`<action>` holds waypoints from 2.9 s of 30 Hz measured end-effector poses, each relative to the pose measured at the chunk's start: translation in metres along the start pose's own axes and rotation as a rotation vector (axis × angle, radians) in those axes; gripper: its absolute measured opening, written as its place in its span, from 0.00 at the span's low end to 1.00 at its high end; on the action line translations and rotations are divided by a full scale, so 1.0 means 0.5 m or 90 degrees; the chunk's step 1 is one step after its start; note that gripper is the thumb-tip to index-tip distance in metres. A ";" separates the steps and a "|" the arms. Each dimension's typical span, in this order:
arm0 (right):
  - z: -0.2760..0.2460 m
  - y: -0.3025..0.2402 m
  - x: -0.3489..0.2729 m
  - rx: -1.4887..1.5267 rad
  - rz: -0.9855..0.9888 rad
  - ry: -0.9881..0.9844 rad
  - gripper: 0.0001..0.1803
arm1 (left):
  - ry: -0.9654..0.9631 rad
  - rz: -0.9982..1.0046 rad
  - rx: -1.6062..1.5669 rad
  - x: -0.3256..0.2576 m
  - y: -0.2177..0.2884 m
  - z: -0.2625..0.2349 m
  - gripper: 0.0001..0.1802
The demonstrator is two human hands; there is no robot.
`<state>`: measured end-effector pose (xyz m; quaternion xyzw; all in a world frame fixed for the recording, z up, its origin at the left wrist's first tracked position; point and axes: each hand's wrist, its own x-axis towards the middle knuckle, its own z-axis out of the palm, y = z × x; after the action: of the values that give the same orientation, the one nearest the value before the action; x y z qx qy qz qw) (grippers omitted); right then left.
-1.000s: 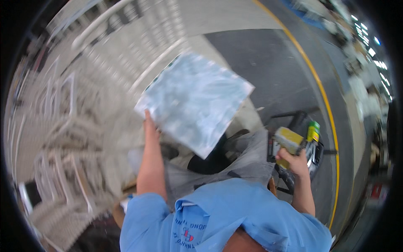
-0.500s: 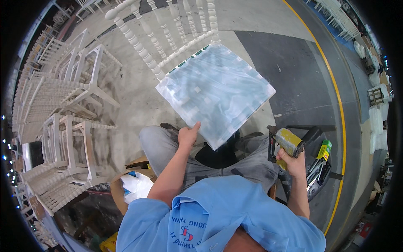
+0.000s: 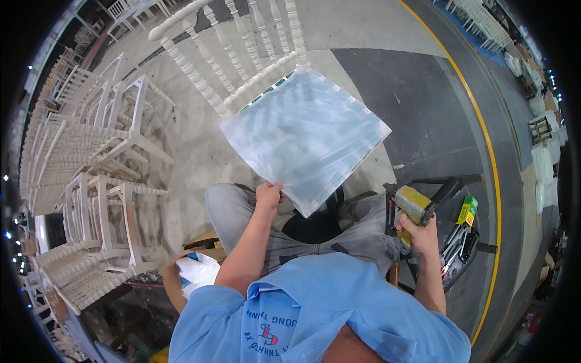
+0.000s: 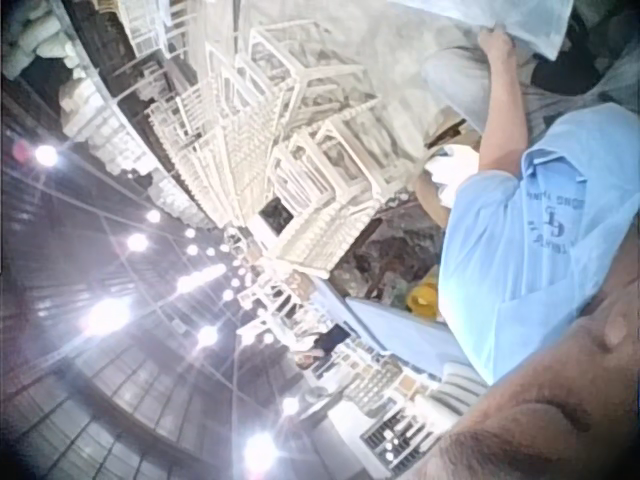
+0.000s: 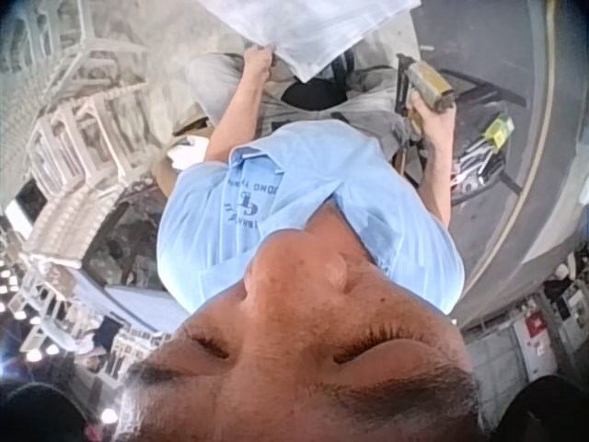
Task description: The person weaves green plastic straps into the seat of a white wooden chair using a staple gun to secure the straps. After completing the weave, the person places a white sheet over the seat and staples it in place.
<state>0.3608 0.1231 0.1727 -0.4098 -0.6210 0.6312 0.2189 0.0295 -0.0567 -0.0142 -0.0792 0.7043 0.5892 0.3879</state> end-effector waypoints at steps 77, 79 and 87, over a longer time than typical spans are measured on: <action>0.377 -0.129 0.326 -0.518 -0.171 -0.617 0.35 | 0.141 0.097 0.205 0.108 0.099 -0.032 0.18; 0.348 -0.131 0.318 -0.512 -0.169 -0.595 0.36 | 0.057 0.135 0.206 0.122 0.095 -0.032 0.17; 0.299 -0.127 0.307 -0.466 -0.125 -0.528 0.36 | 0.076 0.050 -0.055 0.137 0.121 -0.049 0.13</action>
<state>0.1409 0.1616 0.1804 -0.1167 -0.8690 0.4593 -0.1423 -0.0629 -0.0373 -0.0115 -0.1031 0.7028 0.6277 0.3184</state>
